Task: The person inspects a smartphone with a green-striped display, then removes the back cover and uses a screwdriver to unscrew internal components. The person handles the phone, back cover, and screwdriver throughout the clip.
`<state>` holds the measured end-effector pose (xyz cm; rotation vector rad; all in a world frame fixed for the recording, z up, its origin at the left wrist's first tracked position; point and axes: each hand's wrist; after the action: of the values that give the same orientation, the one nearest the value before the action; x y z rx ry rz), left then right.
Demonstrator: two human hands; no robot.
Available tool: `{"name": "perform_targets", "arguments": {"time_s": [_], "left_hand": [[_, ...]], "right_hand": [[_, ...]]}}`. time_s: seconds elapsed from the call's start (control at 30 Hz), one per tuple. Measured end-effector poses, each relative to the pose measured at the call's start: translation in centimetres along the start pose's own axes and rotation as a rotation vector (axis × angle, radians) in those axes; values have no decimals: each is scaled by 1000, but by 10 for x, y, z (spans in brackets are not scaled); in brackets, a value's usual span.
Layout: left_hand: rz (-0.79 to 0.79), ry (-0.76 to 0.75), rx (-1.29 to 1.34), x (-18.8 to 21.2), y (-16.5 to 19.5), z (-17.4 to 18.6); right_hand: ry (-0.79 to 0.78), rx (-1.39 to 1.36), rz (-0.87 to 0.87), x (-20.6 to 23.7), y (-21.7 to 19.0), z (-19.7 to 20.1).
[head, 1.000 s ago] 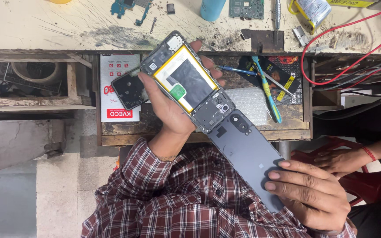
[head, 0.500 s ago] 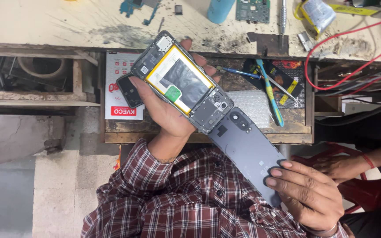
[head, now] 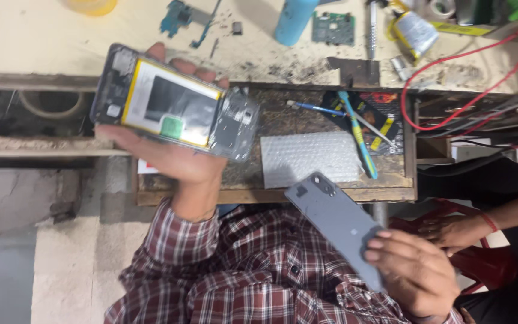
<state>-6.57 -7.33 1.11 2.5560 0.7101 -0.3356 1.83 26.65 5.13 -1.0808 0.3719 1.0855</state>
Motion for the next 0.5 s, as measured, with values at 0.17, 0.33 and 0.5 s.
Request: {"name": "perform_targets", "arguments": {"time_s": [0.17,0.33,0.5], "left_hand": [[263,-188,-288,16,11,-4],[701,-325,-418,14,1,-11],[859,-490,-670,6,-16,-10]], "right_hand": [[343,200,149,-4,35,18],[384,549,180,-36,86,67],[156,703,112,-81,160,111]]}}
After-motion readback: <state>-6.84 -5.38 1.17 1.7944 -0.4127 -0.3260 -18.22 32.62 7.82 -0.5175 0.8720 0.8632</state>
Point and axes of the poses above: each hand's wrist, its own x-axis away from the middle knuckle, its own z-axis out of the back of the hand, y = z × x, and after that the axes turned 11 degrees about -x, right-handed
